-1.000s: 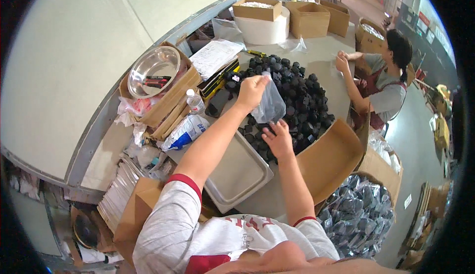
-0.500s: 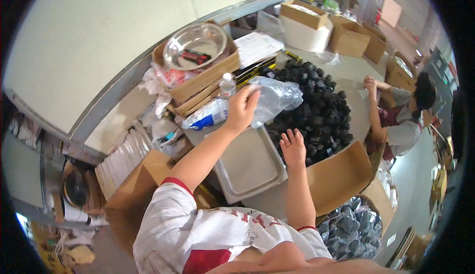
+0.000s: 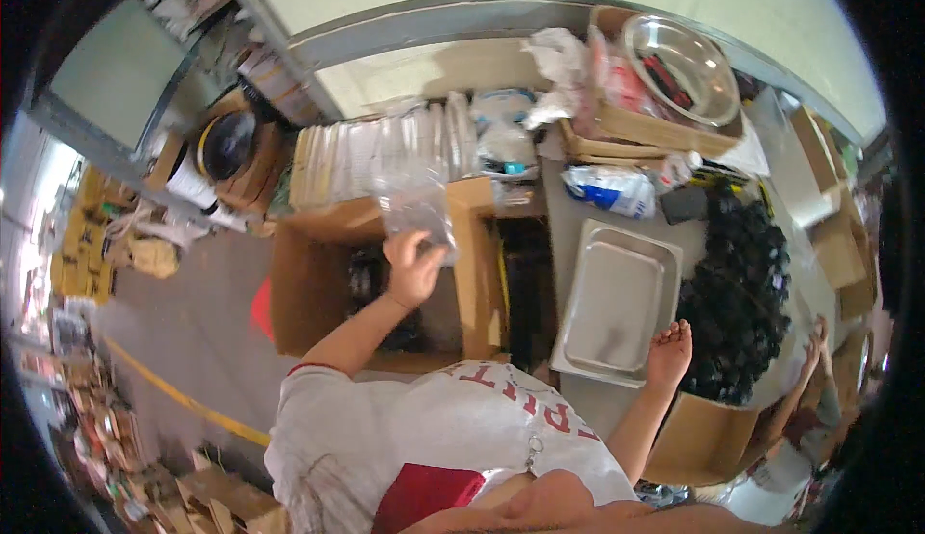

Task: The person is packaging small black components into plastic bags.

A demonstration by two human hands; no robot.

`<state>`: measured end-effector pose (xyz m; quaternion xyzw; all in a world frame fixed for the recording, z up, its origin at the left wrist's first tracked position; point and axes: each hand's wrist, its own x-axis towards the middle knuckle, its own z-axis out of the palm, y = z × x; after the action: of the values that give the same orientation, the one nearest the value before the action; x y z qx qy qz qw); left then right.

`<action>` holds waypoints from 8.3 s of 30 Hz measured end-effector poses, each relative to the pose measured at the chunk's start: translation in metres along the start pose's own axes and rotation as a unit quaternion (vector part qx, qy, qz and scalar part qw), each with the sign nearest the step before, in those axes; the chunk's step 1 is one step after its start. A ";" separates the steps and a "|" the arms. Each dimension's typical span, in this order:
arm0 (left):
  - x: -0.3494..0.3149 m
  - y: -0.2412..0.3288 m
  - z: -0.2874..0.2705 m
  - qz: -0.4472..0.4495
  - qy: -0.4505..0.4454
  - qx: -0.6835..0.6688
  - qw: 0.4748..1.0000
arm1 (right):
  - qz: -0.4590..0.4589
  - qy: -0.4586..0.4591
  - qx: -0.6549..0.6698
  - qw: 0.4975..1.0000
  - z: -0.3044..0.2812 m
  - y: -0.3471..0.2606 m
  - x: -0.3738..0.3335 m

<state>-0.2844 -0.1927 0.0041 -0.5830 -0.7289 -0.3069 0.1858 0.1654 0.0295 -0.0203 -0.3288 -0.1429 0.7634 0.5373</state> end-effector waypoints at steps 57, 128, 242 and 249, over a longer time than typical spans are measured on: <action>0.067 -0.020 -0.067 -0.354 -0.301 -0.727 0.506 | 0.014 -0.153 -0.451 0.879 0.145 0.151 -0.088; 0.184 0.464 0.203 -0.103 -0.483 -0.663 0.562 | -0.267 0.019 -0.303 0.914 -0.049 -0.105 -0.059; 0.190 0.211 0.130 -0.277 -0.128 -0.669 0.678 | -0.314 0.089 -0.663 0.674 -0.006 -0.051 -0.039; 0.074 -0.010 0.041 -0.416 0.017 -0.642 0.644 | -0.271 0.036 -0.719 0.639 0.007 -0.014 -0.018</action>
<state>-0.3091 -0.1120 0.0183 -0.1857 -0.5116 -0.7529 -0.3700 0.1745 0.0188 -0.0007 -0.5851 -0.7098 0.2276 0.3195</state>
